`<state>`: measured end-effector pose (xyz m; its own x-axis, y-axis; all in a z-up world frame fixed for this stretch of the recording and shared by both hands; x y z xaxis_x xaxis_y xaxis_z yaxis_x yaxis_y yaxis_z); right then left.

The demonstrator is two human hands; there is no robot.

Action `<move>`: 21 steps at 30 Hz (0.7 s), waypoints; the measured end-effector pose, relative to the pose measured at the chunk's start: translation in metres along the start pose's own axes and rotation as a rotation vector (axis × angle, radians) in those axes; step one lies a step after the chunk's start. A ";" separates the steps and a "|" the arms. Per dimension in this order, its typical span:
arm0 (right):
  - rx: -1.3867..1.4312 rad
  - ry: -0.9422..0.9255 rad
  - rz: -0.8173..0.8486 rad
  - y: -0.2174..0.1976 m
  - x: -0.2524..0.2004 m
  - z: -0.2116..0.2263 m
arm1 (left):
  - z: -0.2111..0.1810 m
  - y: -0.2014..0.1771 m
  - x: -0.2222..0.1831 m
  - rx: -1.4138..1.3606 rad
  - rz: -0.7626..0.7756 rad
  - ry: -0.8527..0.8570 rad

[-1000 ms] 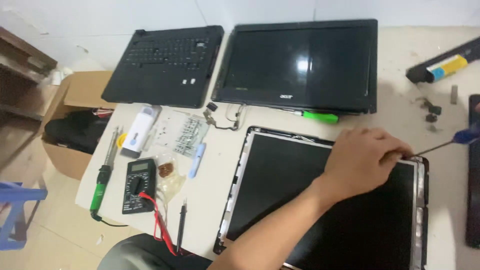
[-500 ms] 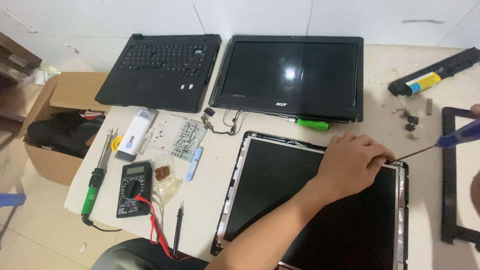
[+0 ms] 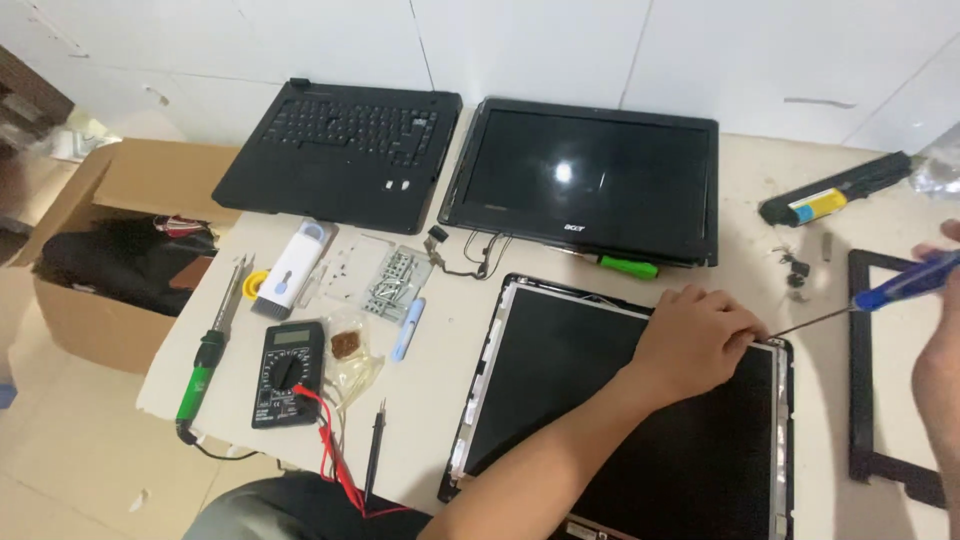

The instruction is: Disassembling a laptop screen and applying adhesive tape to the lid casing

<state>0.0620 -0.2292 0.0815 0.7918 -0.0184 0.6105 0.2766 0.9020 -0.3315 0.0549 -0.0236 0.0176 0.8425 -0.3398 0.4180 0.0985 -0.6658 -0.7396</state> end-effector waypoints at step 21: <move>-0.037 -0.032 -0.302 0.008 0.022 0.132 | -0.006 -0.016 0.016 -0.018 0.162 0.023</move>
<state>0.0099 -0.1654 0.1876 0.6529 -0.2696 0.7078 0.5172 0.8414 -0.1567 0.0636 -0.0223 0.0389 0.8344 -0.4587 0.3056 -0.0479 -0.6127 -0.7889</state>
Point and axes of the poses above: each hand's wrist, its own x-axis towards the middle knuckle, its own y-axis out of the palm, z = x × y, the point moved 7 cm from there along x, towards the middle knuckle, and after that the axes turned 8 degrees about x, right-handed, at the moved point
